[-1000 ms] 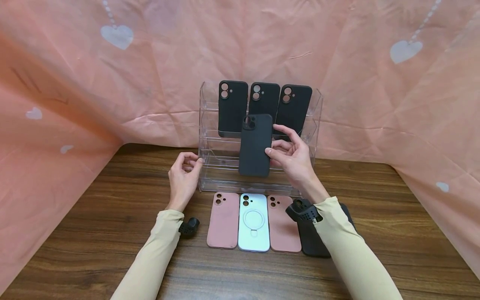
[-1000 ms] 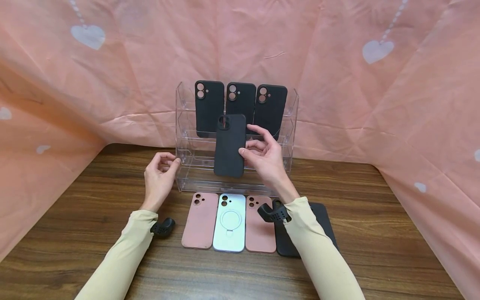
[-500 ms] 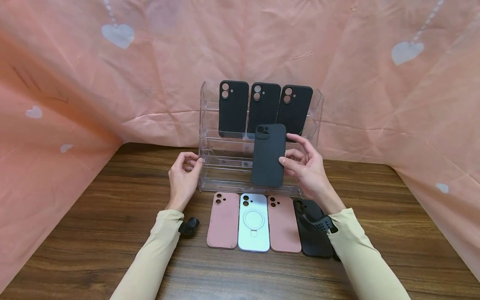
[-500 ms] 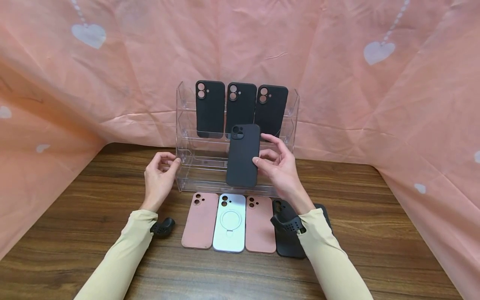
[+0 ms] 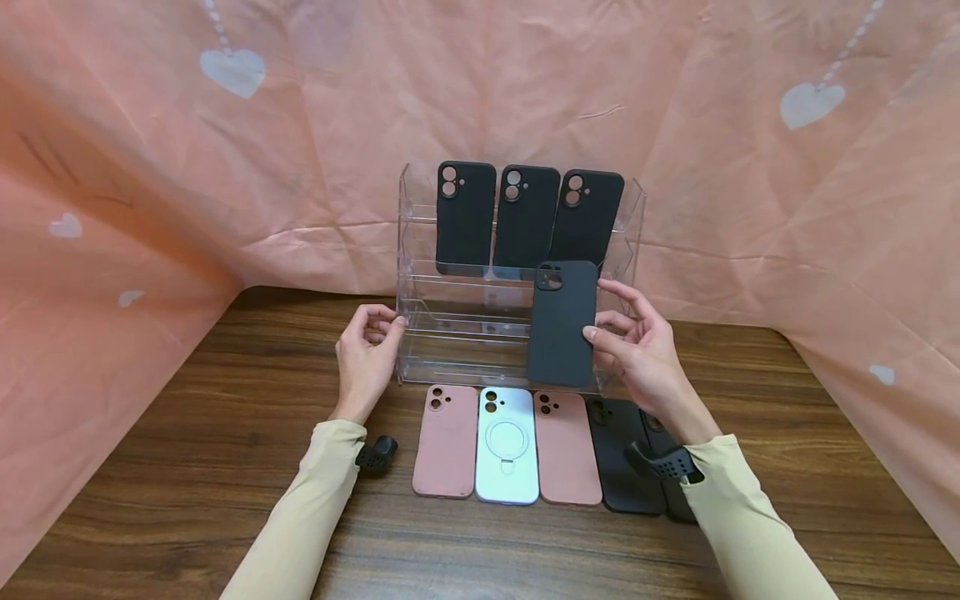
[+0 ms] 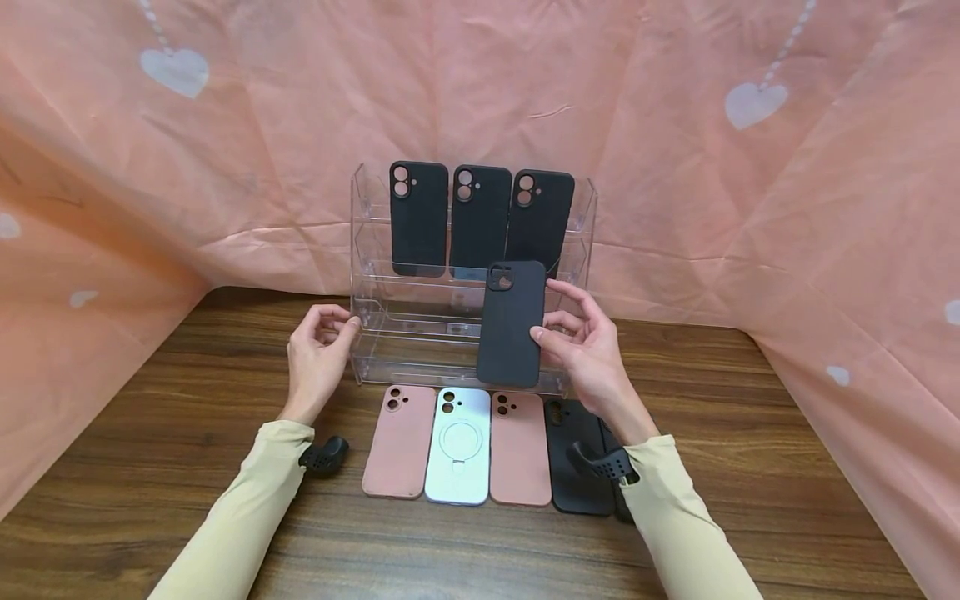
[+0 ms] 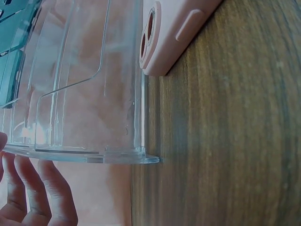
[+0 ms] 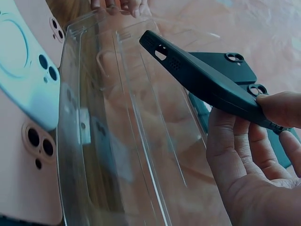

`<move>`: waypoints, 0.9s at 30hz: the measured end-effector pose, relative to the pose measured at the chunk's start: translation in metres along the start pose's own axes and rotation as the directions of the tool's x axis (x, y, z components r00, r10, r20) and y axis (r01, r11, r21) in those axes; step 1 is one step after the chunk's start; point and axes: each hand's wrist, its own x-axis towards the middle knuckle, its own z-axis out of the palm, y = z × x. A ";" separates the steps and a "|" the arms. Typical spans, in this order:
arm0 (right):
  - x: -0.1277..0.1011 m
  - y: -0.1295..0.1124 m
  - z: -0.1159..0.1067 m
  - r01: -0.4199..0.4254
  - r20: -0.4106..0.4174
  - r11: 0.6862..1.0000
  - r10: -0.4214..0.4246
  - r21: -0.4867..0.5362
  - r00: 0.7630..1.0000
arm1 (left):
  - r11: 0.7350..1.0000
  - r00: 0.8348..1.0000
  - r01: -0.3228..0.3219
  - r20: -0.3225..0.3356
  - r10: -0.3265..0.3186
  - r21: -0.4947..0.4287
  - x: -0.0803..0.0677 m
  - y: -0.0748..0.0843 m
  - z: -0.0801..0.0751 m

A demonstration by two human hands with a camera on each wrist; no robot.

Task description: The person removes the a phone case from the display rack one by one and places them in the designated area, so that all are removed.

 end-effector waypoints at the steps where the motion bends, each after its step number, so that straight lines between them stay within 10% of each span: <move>1: -0.001 0.000 -0.002 0.004 0.002 1.000 -0.004 0.010 1.000 | 1.000 1.000 -0.001 0.000 0.001 -0.001 0.000 0.000 0.000; 27: -0.036 -0.018 -0.049 0.023 -0.007 0.998 -0.023 0.053 1.000 | 1.000 1.000 0.004 0.010 -0.004 -0.017 0.001 -0.002 0.000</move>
